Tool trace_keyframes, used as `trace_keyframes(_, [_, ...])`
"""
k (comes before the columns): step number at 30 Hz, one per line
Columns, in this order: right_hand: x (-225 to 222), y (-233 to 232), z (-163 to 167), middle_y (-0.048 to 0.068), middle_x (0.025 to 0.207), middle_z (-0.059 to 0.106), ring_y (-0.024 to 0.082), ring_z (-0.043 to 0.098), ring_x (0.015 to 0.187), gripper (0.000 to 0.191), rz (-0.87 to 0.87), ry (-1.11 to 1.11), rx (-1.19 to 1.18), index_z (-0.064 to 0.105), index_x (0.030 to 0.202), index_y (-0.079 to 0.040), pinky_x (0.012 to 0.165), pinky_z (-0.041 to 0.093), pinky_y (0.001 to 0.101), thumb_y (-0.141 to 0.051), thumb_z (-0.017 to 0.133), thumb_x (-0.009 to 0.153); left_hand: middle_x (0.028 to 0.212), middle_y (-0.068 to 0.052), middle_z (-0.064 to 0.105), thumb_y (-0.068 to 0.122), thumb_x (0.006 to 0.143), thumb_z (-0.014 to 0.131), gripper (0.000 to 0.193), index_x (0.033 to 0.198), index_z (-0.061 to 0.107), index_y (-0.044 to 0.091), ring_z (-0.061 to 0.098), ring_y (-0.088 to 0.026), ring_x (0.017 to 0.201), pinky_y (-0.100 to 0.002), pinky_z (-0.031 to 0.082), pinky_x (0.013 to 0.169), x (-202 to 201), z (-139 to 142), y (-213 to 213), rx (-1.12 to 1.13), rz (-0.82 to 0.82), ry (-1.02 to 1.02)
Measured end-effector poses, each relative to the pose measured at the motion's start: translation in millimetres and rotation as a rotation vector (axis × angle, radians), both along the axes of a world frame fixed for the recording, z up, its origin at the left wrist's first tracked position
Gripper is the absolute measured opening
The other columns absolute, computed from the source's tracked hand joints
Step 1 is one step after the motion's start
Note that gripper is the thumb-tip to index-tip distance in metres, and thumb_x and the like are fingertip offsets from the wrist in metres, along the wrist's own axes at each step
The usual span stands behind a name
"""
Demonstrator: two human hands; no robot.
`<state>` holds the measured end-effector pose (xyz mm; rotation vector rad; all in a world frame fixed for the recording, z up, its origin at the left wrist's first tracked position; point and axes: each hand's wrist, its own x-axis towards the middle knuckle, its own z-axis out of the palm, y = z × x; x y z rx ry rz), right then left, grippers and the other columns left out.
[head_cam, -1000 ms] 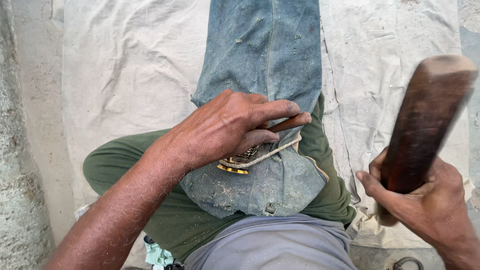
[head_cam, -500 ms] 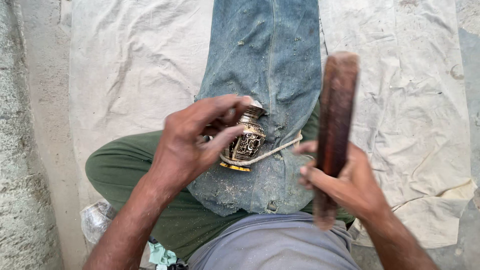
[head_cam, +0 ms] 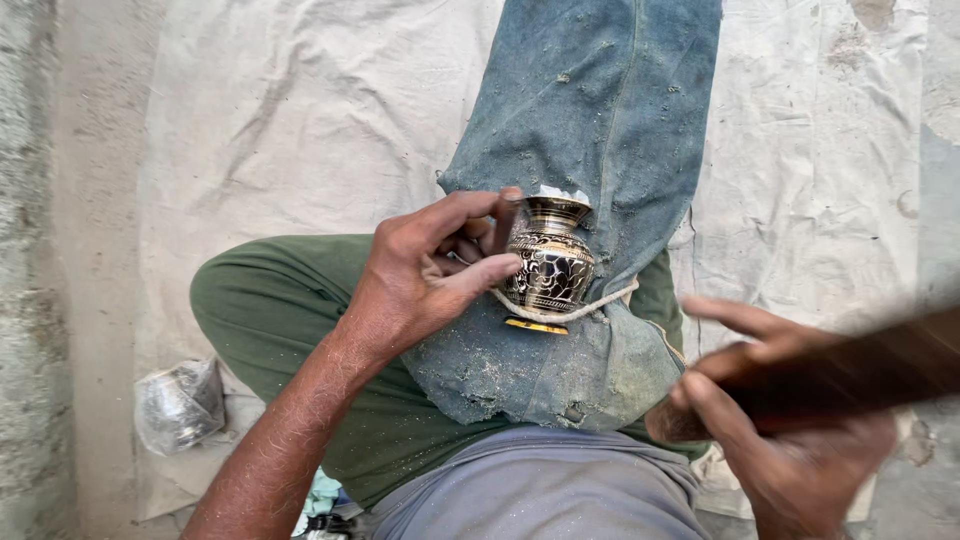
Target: The person sits cross-legged on the ground with a small brass vessel resting on a cloth pad on their lap. They hold a punch against the vessel's surface with one hand and repeatedly strike it with a wooden mallet held in the other hand, repositioning the punch and rotating the vessel to work different areas of the decorated surface.
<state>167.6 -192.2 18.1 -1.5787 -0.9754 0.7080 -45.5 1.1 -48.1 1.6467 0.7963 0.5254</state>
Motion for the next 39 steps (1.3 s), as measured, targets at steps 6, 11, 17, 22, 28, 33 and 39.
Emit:
trace_keyframes(6, [23, 13, -26, 0.017, 0.102, 0.072, 0.024, 0.074, 0.092, 0.032, 0.061, 0.214, -0.081, 0.054, 0.108, -0.003, 0.086, 0.063, 0.0402, 0.011, 0.072, 0.085, 0.098, 0.002, 0.074, 0.016, 0.088, 0.085, 0.047, 0.132, 0.068, 0.016, 0.069, -0.006, 0.081, -0.023, 0.064, 0.074, 25, 9, 2, 0.221, -0.161, -0.156])
trace_keyframes(11, [72, -16, 8, 0.012, 0.092, 0.067, 0.021, 0.071, 0.09, 0.021, -0.006, 0.007, -0.12, 0.059, 0.112, 0.0, 0.091, 0.063, 0.0403, 0.006, 0.073, 0.098, 0.111, -0.001, 0.075, 0.015, 0.093, 0.082, 0.048, 0.137, 0.063, 0.017, 0.072, -0.011, 0.089, -0.027, 0.062, 0.081, 31, -1, 7, 0.318, -0.228, -0.303])
trace_keyframes(17, [101, 21, 54, 0.007, 0.085, 0.068, 0.018, 0.077, 0.086, 0.025, -0.603, 0.302, -0.622, 0.059, 0.114, -0.005, 0.086, 0.059, 0.0513, -0.023, 0.057, 0.097, 0.111, -0.001, 0.074, 0.021, 0.092, 0.081, 0.047, 0.135, 0.063, 0.02, 0.074, -0.017, 0.09, -0.03, 0.065, 0.083, 37, -11, 6, 0.263, -0.239, -0.366])
trace_keyframes(22, [120, 5, 58, 0.017, 0.077, 0.065, 0.029, 0.071, 0.073, 0.035, -0.363, -0.278, -1.239, 0.063, 0.102, 0.005, 0.079, 0.061, 0.0496, -0.03, 0.063, 0.104, 0.118, -0.003, 0.073, 0.023, 0.095, 0.078, 0.047, 0.138, 0.06, 0.018, 0.074, -0.023, 0.101, -0.034, 0.062, 0.086, 38, -9, 3, 0.345, -0.212, -0.447])
trace_keyframes(28, [121, -37, 60, 0.007, 0.082, 0.068, 0.017, 0.071, 0.073, 0.029, 0.178, -1.02, -0.843, 0.068, 0.104, -0.002, 0.079, 0.061, 0.0348, -0.014, 0.078, 0.078, 0.104, -0.003, 0.072, 0.023, 0.095, 0.076, 0.037, 0.131, 0.065, 0.02, 0.072, -0.025, 0.094, -0.037, 0.061, 0.079, 35, -7, 7, 0.449, -0.322, -0.408])
trace_keyframes(33, [100, -35, 68, 0.01, 0.083, 0.076, 0.016, 0.075, 0.07, 0.044, 0.113, -1.12, -0.973, 0.074, 0.109, -0.007, 0.067, 0.061, 0.0343, -0.009, 0.09, 0.069, 0.093, -0.006, 0.066, 0.019, 0.094, 0.075, 0.038, 0.132, 0.066, 0.018, 0.069, -0.027, 0.085, -0.041, 0.057, 0.072, 41, -6, 13, 0.445, -0.39, -0.387])
trace_keyframes(39, [80, -21, 67, 0.008, 0.076, 0.075, 0.017, 0.074, 0.063, 0.036, 0.143, -1.222, -1.004, 0.075, 0.104, -0.006, 0.064, 0.062, 0.0341, -0.013, 0.091, 0.073, 0.092, -0.005, 0.067, 0.019, 0.092, 0.075, 0.037, 0.129, 0.068, 0.017, 0.07, -0.024, 0.083, -0.038, 0.058, 0.071, 39, -4, 14, 0.416, -0.391, -0.378])
